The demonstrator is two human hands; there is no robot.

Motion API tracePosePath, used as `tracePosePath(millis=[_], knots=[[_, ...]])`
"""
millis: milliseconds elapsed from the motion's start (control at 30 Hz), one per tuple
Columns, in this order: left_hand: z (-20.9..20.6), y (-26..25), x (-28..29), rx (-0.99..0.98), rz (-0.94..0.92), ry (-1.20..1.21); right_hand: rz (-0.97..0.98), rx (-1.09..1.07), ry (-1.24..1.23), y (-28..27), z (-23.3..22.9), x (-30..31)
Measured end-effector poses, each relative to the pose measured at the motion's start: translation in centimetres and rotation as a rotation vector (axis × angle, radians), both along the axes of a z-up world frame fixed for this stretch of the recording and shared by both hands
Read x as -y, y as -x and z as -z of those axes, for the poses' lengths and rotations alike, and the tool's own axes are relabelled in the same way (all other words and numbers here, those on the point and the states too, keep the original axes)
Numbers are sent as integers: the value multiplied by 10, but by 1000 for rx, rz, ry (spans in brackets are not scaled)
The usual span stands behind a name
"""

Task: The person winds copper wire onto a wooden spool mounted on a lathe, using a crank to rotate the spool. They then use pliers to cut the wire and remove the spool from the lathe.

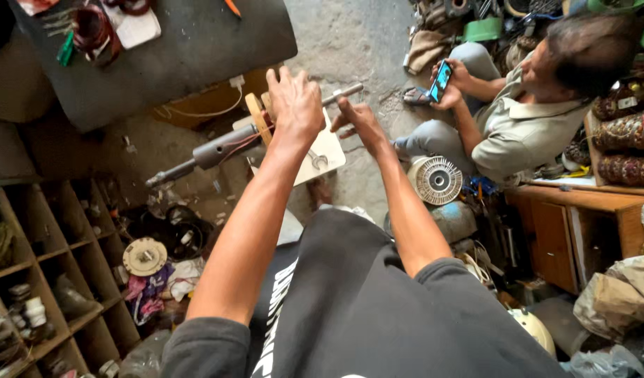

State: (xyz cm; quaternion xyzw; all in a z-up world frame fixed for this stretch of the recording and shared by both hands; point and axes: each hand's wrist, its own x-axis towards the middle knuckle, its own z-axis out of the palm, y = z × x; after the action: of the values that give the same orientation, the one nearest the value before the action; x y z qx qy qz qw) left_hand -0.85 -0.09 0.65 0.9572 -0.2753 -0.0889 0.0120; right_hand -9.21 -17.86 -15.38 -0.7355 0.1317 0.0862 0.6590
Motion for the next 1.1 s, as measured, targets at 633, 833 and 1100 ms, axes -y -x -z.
tracePosePath(millis=[633,833,1100], knots=[[5,-4,5,-63,-38,-48,193,-64,-38,-25,10,2],[-7,4,3,7,-32,-5,279,-276,-1,21,20,-10],[-4,1,5,-89,-37,-70,288,-48,-164,-7,0,-1]])
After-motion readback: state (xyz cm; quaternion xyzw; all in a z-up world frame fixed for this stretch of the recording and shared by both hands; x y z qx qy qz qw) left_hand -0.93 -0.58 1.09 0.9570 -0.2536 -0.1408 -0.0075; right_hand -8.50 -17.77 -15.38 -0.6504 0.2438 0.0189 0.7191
